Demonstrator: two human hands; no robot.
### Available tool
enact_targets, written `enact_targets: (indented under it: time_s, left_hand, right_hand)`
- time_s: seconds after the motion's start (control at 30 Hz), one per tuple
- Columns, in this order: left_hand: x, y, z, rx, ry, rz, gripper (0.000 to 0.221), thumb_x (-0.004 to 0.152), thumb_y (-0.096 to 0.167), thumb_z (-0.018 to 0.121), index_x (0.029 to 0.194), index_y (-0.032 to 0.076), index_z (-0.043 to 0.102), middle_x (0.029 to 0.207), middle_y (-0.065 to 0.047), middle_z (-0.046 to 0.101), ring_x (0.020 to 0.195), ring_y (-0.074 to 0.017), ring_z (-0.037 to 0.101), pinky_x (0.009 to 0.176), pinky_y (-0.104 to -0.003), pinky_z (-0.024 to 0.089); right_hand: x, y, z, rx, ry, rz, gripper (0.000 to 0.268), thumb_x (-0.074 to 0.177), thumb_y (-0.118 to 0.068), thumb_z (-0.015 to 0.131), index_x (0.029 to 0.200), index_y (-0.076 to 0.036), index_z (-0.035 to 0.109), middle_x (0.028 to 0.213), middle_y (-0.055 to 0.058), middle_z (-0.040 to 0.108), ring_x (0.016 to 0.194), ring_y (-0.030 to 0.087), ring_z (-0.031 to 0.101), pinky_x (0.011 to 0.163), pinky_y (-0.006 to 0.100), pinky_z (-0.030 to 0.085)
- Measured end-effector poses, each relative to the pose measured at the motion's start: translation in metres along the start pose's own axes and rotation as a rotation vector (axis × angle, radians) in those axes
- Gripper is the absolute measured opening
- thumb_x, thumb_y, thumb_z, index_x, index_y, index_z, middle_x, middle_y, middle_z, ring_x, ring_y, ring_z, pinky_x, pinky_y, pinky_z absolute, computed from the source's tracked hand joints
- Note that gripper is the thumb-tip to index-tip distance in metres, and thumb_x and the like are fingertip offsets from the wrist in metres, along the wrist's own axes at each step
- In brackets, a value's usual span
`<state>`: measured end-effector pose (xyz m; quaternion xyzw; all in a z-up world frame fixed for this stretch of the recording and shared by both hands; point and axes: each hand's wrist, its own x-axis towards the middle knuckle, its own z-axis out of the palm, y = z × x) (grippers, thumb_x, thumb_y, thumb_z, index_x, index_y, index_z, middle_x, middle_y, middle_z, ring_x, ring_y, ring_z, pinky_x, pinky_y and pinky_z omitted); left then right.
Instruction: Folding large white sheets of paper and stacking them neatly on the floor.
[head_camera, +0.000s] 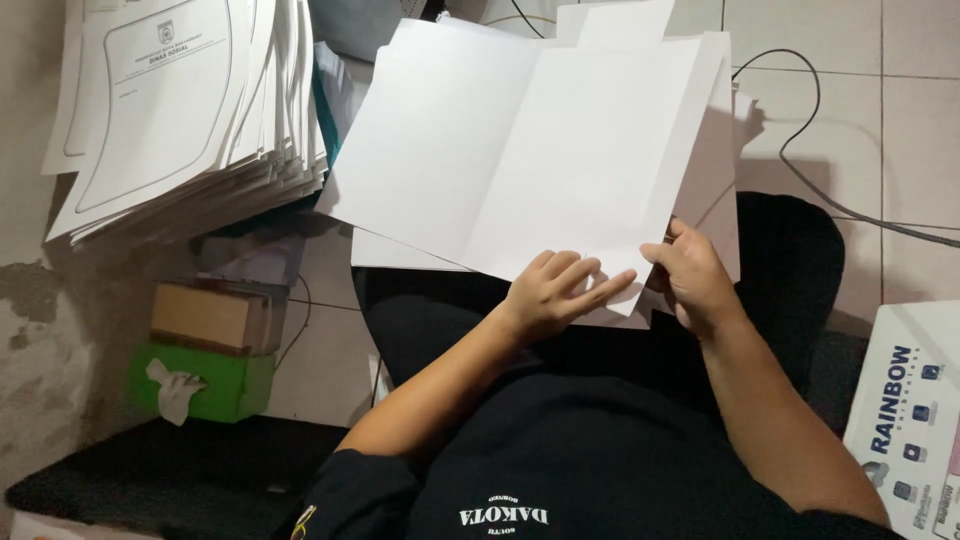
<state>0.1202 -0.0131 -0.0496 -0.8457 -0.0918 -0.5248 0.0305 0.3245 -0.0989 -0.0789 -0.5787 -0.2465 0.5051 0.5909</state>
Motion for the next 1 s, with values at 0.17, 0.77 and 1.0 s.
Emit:
enact_targets:
  time_s: [0.17, 0.77, 1.0]
  left_hand:
    - [0.021, 0.011, -0.035, -0.183, 0.183, -0.035, 0.028, 0.083, 0.004, 0.075, 0.106, 0.020, 0.077, 0.081, -0.005, 0.060, 0.063, -0.0206, 0.053, 0.053, -0.027, 0.046]
    - [0.038, -0.125, -0.109, -0.668, 0.389, -1.078, 0.022, 0.103, 0.012, 0.055, 0.123, 0.004, 0.053, 0.112, -0.014, 0.065, 0.094, -0.0173, 0.061, 0.085, -0.030, 0.049]
    - [-0.023, -0.199, -0.006, -0.299, 0.226, -1.318, 0.022, 0.099, 0.008, 0.059, 0.119, 0.009, 0.067, 0.110, -0.016, 0.074, 0.107, -0.0310, 0.070, 0.094, -0.048, 0.056]
  right_hand:
    - [0.036, 0.022, -0.060, 0.554, -0.094, 0.008, 0.045, 0.106, -0.029, 0.041, 0.140, -0.004, 0.054, 0.141, 0.014, 0.055, 0.129, 0.029, 0.056, 0.104, 0.037, 0.045]
    - [0.037, -0.085, 0.017, -0.410, 0.156, -0.628, 0.009, 0.112, -0.007, 0.053, 0.118, 0.000, 0.054, 0.094, 0.004, 0.051, 0.082, 0.012, 0.042, 0.078, 0.027, 0.038]
    - [0.093, -0.016, -0.031, -1.068, 0.428, -0.302, 0.048, 0.099, -0.020, 0.071, 0.142, -0.002, 0.061, 0.131, 0.023, 0.065, 0.124, 0.037, 0.059, 0.102, 0.048, 0.048]
